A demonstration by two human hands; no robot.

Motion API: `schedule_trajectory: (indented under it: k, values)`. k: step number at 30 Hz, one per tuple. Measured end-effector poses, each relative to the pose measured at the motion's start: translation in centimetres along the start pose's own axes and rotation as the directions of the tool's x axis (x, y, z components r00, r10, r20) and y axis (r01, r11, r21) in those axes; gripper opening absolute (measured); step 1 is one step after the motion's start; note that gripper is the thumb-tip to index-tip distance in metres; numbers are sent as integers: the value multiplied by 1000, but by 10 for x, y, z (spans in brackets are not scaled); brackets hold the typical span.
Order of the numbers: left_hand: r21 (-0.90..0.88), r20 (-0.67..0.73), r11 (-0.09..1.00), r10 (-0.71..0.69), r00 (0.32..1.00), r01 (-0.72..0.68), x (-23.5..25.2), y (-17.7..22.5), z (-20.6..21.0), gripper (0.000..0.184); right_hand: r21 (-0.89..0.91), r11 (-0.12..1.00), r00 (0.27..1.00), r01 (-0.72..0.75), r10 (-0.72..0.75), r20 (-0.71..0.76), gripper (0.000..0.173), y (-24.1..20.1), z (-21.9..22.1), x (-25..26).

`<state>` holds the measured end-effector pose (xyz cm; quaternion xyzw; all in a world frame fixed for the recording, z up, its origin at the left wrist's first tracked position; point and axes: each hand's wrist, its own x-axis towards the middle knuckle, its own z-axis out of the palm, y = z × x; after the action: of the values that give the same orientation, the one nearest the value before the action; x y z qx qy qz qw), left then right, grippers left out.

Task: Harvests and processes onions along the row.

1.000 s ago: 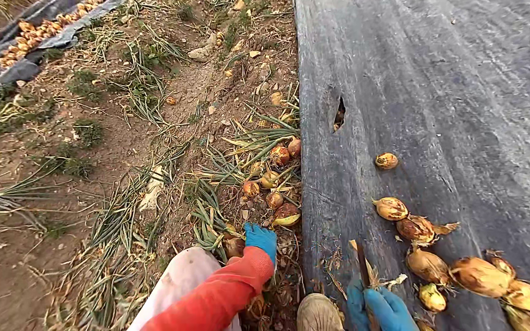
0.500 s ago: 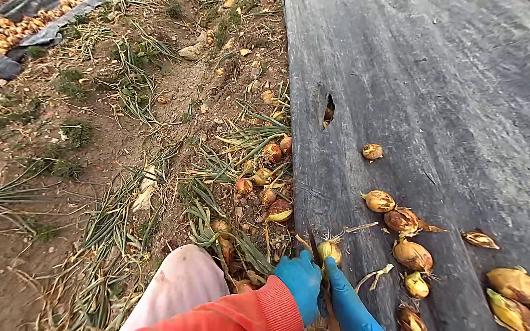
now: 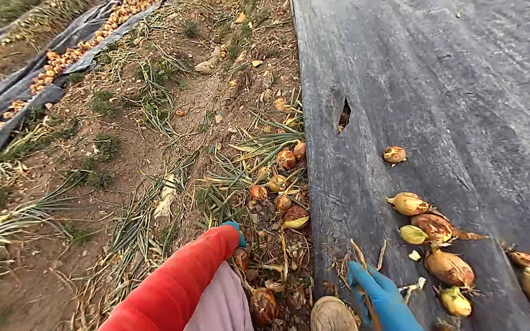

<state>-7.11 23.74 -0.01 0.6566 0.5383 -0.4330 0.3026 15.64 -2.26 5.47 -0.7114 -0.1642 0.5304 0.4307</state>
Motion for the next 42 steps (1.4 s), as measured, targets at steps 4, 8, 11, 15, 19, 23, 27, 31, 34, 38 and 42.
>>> schedule_trajectory:
  k: [4,8,11,15,19,23,27,31,34,38,42]
  values:
    - [-483,-186,781,350,918,-396,-40,3,3,92,-8,996,991,-89,89,101,29,11,22,6]
    - [-683,-250,412,644,723,-603,-113,38,20,92,31,999,955,-40,29,295,44,-3,37,10]
    - [-599,-159,477,716,680,-643,-140,54,20,87,74,994,931,79,-100,351,69,-14,41,8]
    - [-123,-180,756,619,764,-642,-155,67,-3,79,-50,966,929,254,-229,291,44,-5,32,7]
    - [-173,-389,876,360,848,-451,-127,71,-17,76,-75,972,974,223,-225,-22,48,15,23,5]
    - [-295,-327,648,622,711,-702,-158,88,18,41,-72,997,994,-16,24,111,65,18,15,7]
    - [-5,-41,711,703,710,-703,-184,116,41,43,384,923,998,15,-40,57,56,-3,20,-10]
    - [276,-173,898,398,901,-344,-123,126,-15,35,358,923,985,141,-97,-140,43,-19,9,-33]
    - [344,-266,896,379,886,-280,-45,134,-19,57,64,973,968,-224,229,-99,34,-76,-14,-50]
    - [348,-333,880,438,835,-323,1,168,1,80,74,996,997,52,-48,-60,33,6,-13,-14]
    - [131,-331,863,502,799,-488,-10,151,2,86,49,995,988,-82,88,-123,33,14,-6,-3]
